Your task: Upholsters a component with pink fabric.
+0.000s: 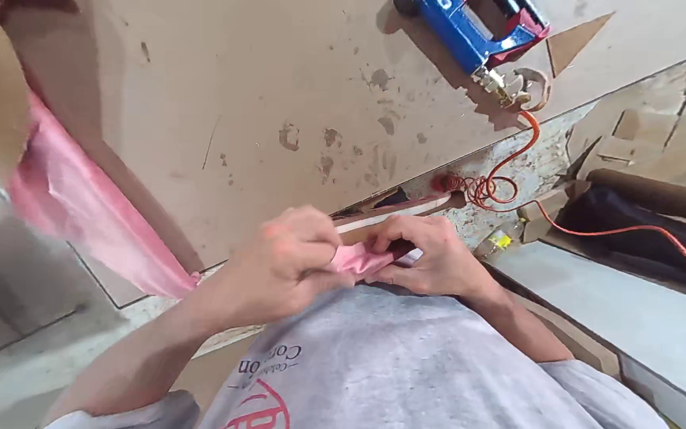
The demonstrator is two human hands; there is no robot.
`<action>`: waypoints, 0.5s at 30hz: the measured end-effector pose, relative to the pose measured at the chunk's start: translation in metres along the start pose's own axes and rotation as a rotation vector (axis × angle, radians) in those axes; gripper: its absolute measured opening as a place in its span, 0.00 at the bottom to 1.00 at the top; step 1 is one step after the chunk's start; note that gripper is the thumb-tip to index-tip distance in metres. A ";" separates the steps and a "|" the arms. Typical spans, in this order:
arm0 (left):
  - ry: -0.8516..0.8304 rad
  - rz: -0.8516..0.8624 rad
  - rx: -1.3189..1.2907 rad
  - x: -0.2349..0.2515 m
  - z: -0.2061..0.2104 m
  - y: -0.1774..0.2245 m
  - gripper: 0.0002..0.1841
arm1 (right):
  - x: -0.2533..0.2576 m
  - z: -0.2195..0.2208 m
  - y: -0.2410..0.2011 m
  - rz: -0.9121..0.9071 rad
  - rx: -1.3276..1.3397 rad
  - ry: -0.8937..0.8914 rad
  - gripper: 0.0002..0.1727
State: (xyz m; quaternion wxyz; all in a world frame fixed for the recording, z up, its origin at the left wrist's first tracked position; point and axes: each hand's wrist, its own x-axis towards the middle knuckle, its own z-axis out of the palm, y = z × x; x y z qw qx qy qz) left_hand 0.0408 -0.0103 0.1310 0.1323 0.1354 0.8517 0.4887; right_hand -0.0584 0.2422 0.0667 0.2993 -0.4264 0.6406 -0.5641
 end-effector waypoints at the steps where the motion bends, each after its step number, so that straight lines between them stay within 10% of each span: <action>1: 0.008 0.048 -0.074 0.003 -0.001 -0.003 0.17 | 0.002 -0.008 0.002 -0.006 0.028 -0.006 0.17; 6: 0.015 -0.068 -0.120 0.021 0.009 0.004 0.29 | 0.012 -0.035 0.016 -0.011 0.162 -0.085 0.12; 15: 0.059 -0.252 -0.376 0.075 0.006 -0.007 0.15 | 0.043 -0.051 0.028 0.061 0.164 -0.299 0.09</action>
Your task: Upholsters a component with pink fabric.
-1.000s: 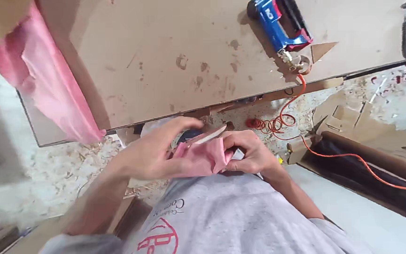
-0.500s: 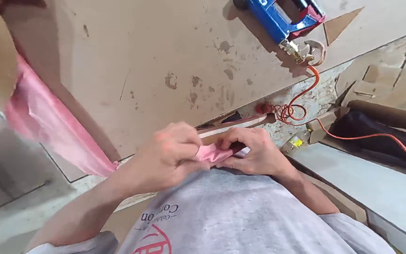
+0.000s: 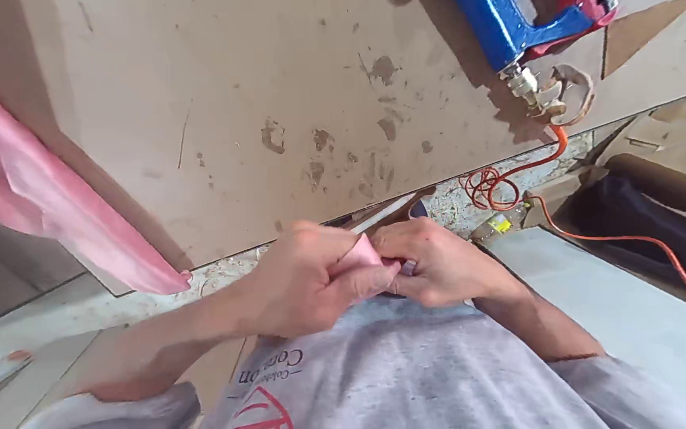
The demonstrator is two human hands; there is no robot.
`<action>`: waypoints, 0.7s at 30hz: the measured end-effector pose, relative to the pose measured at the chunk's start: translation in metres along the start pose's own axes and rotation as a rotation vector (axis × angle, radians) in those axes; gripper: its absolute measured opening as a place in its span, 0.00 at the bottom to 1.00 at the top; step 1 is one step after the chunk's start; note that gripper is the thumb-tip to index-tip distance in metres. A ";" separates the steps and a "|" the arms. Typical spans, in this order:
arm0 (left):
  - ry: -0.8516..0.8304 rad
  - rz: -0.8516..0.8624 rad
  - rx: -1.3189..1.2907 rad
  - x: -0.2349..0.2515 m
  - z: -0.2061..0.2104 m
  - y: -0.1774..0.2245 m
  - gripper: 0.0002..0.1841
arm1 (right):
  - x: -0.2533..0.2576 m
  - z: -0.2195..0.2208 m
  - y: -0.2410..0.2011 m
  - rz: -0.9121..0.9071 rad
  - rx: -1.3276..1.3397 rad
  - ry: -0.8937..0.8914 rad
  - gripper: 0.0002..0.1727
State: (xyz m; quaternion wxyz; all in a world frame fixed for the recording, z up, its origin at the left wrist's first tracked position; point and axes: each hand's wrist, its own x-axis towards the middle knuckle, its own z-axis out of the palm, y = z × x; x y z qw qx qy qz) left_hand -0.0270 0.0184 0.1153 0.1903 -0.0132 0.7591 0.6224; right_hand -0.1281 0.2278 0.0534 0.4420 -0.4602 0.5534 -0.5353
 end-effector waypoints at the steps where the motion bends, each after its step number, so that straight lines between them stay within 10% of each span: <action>1: 0.002 -0.077 -0.025 0.007 -0.003 0.002 0.14 | 0.002 0.000 0.005 -0.007 0.077 0.013 0.08; 21: 0.054 -0.150 -0.008 -0.008 -0.039 -0.043 0.14 | 0.034 0.009 0.019 0.027 0.329 -0.006 0.10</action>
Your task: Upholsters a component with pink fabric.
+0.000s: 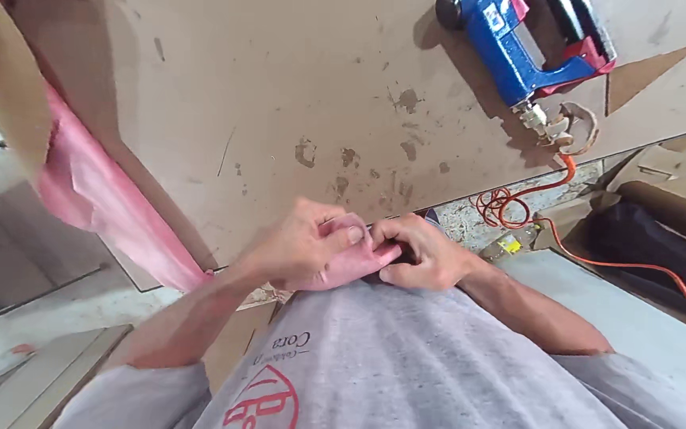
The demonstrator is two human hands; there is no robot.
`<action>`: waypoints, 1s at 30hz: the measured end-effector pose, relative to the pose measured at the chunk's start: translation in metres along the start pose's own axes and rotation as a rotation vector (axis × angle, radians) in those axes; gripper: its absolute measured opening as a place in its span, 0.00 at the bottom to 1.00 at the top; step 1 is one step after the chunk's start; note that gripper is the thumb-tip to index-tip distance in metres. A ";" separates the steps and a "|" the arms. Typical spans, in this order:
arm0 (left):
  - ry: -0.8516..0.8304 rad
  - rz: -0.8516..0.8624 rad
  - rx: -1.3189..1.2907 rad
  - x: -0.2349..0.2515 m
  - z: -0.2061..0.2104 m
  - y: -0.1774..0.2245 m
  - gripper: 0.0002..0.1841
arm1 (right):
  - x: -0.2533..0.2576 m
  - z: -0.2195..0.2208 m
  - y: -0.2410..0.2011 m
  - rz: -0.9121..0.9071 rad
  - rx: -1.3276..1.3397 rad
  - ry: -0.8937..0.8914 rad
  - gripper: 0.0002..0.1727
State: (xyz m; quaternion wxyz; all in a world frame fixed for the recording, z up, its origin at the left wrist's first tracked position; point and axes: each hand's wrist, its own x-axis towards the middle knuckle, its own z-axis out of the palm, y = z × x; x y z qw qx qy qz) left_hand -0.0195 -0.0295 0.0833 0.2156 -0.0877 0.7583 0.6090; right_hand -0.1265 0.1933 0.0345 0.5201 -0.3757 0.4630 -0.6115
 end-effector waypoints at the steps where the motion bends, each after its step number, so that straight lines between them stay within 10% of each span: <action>1: -0.023 0.004 0.033 0.010 -0.001 0.005 0.14 | -0.002 -0.002 0.003 0.006 0.059 0.010 0.10; 11: -0.140 -0.008 -0.062 0.043 0.005 0.036 0.17 | -0.009 -0.015 0.017 -0.105 0.675 -0.063 0.15; 22: -0.080 0.182 0.108 0.101 0.036 0.013 0.18 | -0.041 -0.060 0.022 0.088 0.248 0.048 0.15; 30: 0.191 0.054 -0.305 0.097 0.062 -0.027 0.16 | -0.025 -0.093 0.014 0.226 0.167 -0.061 0.18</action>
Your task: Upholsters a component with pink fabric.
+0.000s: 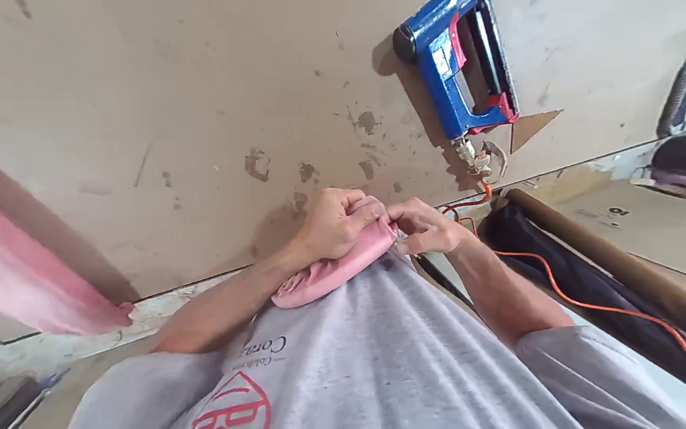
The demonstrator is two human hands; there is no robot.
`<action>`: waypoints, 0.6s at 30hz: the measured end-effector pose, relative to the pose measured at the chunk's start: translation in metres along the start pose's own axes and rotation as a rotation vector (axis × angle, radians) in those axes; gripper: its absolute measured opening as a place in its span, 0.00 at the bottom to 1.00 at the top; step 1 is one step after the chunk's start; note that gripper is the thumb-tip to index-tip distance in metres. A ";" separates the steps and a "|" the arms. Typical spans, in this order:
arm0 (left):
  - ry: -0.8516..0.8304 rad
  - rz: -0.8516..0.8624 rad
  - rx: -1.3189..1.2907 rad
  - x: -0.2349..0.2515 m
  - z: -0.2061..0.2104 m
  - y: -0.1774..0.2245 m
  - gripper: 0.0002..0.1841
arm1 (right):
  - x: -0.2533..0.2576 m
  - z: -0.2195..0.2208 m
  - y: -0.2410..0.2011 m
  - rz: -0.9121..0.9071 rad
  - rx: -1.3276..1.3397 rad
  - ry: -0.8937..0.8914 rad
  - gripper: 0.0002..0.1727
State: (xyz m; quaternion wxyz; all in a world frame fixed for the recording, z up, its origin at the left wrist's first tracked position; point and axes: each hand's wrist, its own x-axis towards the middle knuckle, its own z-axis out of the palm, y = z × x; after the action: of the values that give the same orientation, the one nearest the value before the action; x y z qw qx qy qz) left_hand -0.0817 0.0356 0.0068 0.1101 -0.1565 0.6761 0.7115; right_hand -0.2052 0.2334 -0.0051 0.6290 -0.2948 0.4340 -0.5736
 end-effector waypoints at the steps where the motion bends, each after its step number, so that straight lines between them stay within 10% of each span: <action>1: 0.070 -0.017 -0.018 -0.003 0.001 -0.002 0.16 | 0.005 -0.004 -0.003 0.013 -0.010 -0.013 0.17; 6: 0.279 -0.084 -0.022 -0.002 -0.004 -0.006 0.18 | 0.044 -0.013 -0.032 0.264 -0.245 0.163 0.23; 9: 0.298 -0.189 -0.040 -0.004 -0.004 -0.008 0.17 | 0.052 -0.035 -0.076 0.391 -0.954 0.616 0.20; 12: 0.260 -0.291 -0.004 -0.006 -0.005 -0.006 0.19 | 0.051 -0.078 -0.085 0.430 -1.400 0.996 0.40; 15: 0.222 -0.337 0.025 -0.004 -0.007 -0.007 0.24 | 0.050 -0.101 -0.064 0.599 -1.452 1.023 0.59; 18: 0.169 -0.381 0.055 -0.002 -0.009 -0.007 0.24 | 0.064 -0.110 -0.060 0.672 -1.484 0.950 0.57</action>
State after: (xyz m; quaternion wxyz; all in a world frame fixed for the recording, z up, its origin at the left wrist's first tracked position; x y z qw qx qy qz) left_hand -0.0766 0.0269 0.0010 0.1896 -0.3376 0.6605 0.6433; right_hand -0.3321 0.1744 -0.0159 0.1702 -0.2146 0.9618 0.0006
